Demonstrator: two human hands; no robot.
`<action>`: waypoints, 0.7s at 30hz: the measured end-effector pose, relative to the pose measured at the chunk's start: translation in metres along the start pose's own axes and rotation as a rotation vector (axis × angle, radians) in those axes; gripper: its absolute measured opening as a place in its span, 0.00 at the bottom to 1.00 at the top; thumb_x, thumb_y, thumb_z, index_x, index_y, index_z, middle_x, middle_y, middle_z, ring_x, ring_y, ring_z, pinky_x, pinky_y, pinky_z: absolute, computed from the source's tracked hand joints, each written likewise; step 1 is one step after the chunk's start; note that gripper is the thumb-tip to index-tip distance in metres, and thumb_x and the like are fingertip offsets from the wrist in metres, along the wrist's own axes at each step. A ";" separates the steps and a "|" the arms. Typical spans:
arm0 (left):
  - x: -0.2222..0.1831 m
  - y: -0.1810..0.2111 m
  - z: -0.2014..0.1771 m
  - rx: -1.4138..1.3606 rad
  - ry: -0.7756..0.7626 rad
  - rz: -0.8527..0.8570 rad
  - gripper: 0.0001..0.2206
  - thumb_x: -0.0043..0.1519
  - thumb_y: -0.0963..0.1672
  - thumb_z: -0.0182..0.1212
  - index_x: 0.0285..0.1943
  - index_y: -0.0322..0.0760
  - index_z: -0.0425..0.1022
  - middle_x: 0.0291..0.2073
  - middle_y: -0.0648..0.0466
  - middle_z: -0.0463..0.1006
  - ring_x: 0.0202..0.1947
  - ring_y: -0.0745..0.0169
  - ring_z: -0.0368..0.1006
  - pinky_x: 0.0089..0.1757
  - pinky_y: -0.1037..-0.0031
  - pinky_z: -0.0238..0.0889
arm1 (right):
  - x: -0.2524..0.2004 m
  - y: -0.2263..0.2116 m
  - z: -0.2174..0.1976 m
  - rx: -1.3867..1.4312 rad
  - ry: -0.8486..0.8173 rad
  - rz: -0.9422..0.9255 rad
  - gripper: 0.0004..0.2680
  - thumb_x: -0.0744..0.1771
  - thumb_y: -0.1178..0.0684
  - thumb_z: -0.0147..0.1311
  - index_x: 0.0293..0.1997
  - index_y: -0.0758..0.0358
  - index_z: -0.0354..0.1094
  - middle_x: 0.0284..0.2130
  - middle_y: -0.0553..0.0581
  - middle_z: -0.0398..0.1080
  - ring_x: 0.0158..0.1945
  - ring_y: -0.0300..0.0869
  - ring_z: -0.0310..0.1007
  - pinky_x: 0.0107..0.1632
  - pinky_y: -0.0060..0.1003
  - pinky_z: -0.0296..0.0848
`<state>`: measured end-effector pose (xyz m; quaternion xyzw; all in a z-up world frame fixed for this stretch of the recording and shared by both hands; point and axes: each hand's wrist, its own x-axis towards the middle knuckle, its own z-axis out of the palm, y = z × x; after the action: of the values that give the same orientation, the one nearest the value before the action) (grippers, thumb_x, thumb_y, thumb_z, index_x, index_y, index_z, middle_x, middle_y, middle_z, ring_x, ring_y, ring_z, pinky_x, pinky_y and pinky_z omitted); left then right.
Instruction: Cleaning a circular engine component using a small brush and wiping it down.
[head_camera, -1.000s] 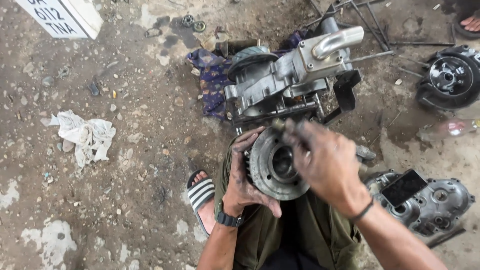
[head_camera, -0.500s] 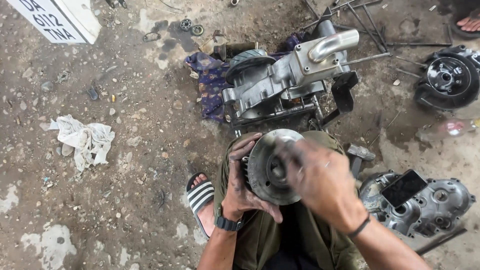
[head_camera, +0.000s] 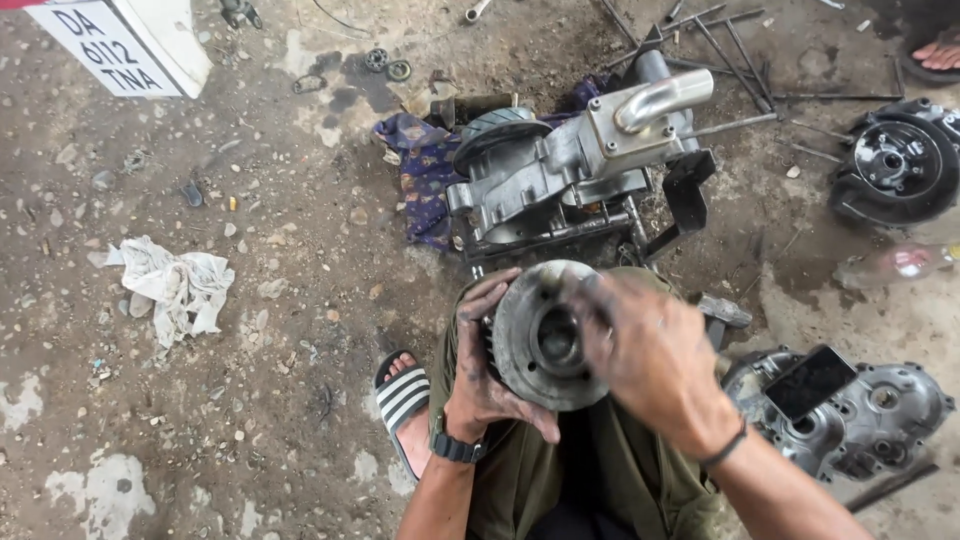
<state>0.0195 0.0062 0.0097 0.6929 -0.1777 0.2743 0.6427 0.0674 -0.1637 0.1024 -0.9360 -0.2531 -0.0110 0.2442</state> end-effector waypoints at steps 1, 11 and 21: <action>0.002 0.002 0.001 -0.002 0.006 -0.006 0.54 0.34 0.63 0.70 0.71 0.41 0.56 0.67 0.45 0.62 0.68 0.44 0.63 0.68 0.52 0.63 | 0.005 0.003 -0.004 -0.026 0.026 0.053 0.07 0.67 0.50 0.53 0.45 0.60 0.72 0.28 0.54 0.74 0.11 0.39 0.61 0.13 0.36 0.63; -0.003 -0.001 -0.001 -0.032 0.001 -0.012 0.54 0.34 0.63 0.71 0.71 0.44 0.56 0.68 0.47 0.61 0.68 0.44 0.63 0.69 0.51 0.62 | 0.009 -0.016 -0.030 -0.192 -0.111 -0.030 0.11 0.67 0.50 0.49 0.52 0.58 0.73 0.29 0.54 0.74 0.10 0.43 0.64 0.12 0.40 0.66; 0.002 -0.004 -0.005 -0.051 0.016 0.011 0.53 0.38 0.65 0.67 0.70 0.40 0.56 0.67 0.42 0.63 0.67 0.42 0.65 0.68 0.50 0.64 | -0.006 0.020 -0.032 0.135 -0.129 0.054 0.15 0.66 0.55 0.53 0.61 0.60 0.69 0.36 0.56 0.74 0.16 0.40 0.64 0.16 0.36 0.66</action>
<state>0.0229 0.0115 0.0078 0.6732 -0.1835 0.2785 0.6600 0.0754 -0.1959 0.1207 -0.9226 -0.2433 0.0729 0.2902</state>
